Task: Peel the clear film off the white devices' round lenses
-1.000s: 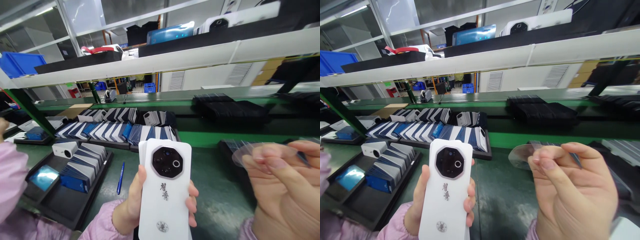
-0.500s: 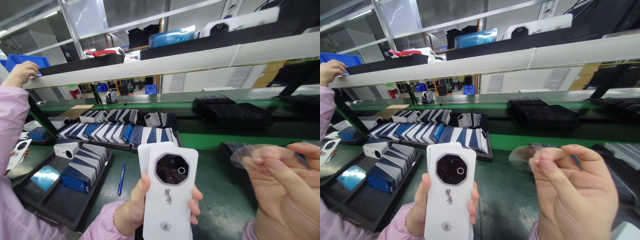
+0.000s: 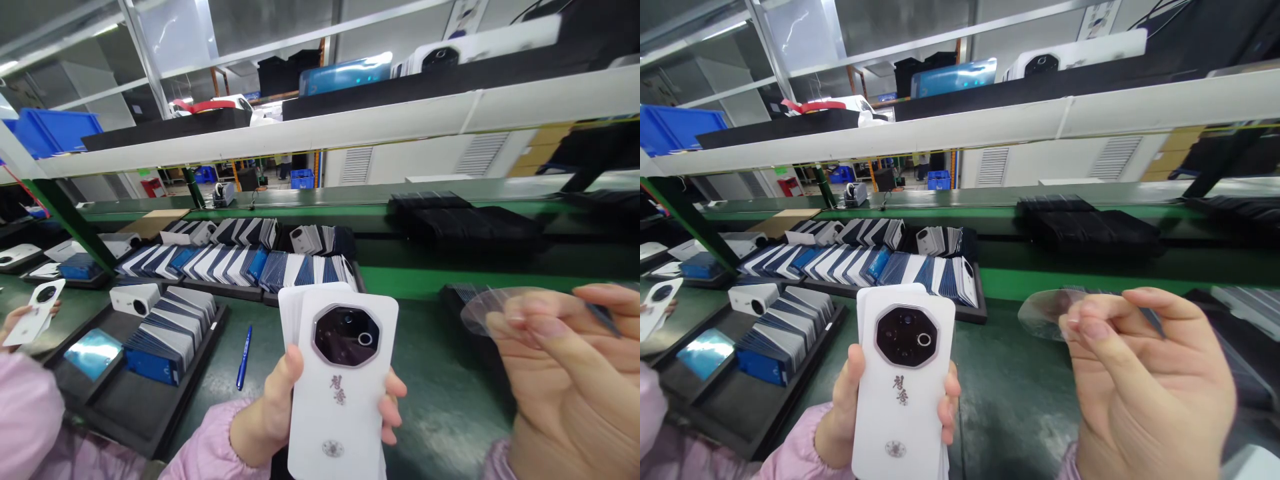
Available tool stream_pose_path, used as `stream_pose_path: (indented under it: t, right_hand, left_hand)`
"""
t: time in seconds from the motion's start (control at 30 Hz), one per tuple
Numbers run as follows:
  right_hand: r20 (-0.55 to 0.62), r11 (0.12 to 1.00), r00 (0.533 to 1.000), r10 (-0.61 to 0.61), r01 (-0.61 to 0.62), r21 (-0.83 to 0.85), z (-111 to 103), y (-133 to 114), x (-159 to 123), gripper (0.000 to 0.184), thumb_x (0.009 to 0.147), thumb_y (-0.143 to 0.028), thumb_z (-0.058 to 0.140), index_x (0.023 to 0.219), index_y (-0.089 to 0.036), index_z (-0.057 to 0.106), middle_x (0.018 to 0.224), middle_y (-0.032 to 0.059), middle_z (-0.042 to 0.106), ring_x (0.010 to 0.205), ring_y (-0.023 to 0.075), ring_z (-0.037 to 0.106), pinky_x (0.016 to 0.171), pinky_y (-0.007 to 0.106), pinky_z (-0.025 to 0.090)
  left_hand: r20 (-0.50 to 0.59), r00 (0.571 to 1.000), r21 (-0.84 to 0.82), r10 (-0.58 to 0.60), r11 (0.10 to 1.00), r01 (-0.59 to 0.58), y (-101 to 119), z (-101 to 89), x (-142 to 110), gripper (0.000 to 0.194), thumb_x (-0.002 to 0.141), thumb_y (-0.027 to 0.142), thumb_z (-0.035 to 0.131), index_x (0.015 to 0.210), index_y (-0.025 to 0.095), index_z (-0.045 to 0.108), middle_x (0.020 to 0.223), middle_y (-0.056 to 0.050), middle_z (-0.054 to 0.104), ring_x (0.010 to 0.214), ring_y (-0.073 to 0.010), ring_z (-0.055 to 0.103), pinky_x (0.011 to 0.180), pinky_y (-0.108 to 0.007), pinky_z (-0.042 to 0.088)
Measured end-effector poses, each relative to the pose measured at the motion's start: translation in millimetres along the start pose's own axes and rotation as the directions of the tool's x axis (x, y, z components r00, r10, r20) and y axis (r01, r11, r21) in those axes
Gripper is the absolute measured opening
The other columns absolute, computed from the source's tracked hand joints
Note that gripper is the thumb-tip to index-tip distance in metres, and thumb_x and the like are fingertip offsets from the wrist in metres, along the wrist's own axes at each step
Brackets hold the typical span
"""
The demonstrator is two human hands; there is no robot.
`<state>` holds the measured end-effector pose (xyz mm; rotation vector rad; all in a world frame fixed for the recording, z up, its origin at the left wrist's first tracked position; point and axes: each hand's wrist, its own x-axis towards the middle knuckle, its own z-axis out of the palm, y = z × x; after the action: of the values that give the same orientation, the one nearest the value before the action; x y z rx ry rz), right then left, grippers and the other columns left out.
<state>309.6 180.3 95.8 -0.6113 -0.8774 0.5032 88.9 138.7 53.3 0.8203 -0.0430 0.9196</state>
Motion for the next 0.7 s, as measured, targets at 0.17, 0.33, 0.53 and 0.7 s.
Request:
stream_pose_path:
  t: [0.17,0.33,0.53,0.7]
  right_hand:
    - [0.002,1.0,1.0,0.011,-0.011,0.002,3,-2,-2,0.049,0.059,-0.012,0.086,0.102,-0.017,0.063,0.08,0.0077,0.059,0.078,0.0157,0.061,0.07,0.024,0.058]
    - [0.056,0.998,0.996,0.066,-0.065,-0.022,8,-6,0,0.054,0.055,-0.015,0.088,0.101,-0.017,0.06,0.075,0.0062,0.059,0.069,0.0149,0.058,0.062,0.023,0.053]
    - [0.464,0.995,0.881,0.089,-0.063,-0.073,12,4,2,0.04,0.082,-0.015,0.074,0.112,-0.017,0.048,0.078,0.0021,0.063,0.072,0.0075,0.062,0.064,0.014,0.052]
    - [0.598,0.972,0.767,0.233,-0.177,-0.152,16,12,0,0.043,0.087,-0.022,0.072,0.117,-0.013,0.042,0.079,0.0021,0.062,0.073,0.0075,0.061,0.066,0.015,0.053]
  left_hand:
    - [-0.013,1.0,-0.013,-0.017,1.0,0.017,0,0.6,-1,0.096,0.077,0.083,0.059,0.122,-0.001,0.067,0.1,-0.017,0.058,0.089,-0.0194,0.062,0.084,-0.028,0.048]
    - [-0.108,0.987,-0.067,-0.12,0.991,0.114,3,-9.8,7,0.088,0.084,0.079,0.053,0.121,0.001,0.069,0.105,-0.02,0.06,0.086,-0.0221,0.064,0.08,-0.031,0.053]
    - [-0.236,0.885,-0.314,-0.401,0.894,0.321,2,-22.6,28,0.075,0.078,0.068,0.069,0.118,0.005,0.07,0.108,-0.018,0.064,0.085,-0.0241,0.064,0.071,-0.039,0.057]
    - [-0.274,0.842,-0.345,-0.464,0.865,0.364,1,-19.5,34,0.073,0.076,0.061,0.076,0.119,0.003,0.069,0.108,-0.02,0.065,0.085,-0.0254,0.065,0.07,-0.04,0.058]
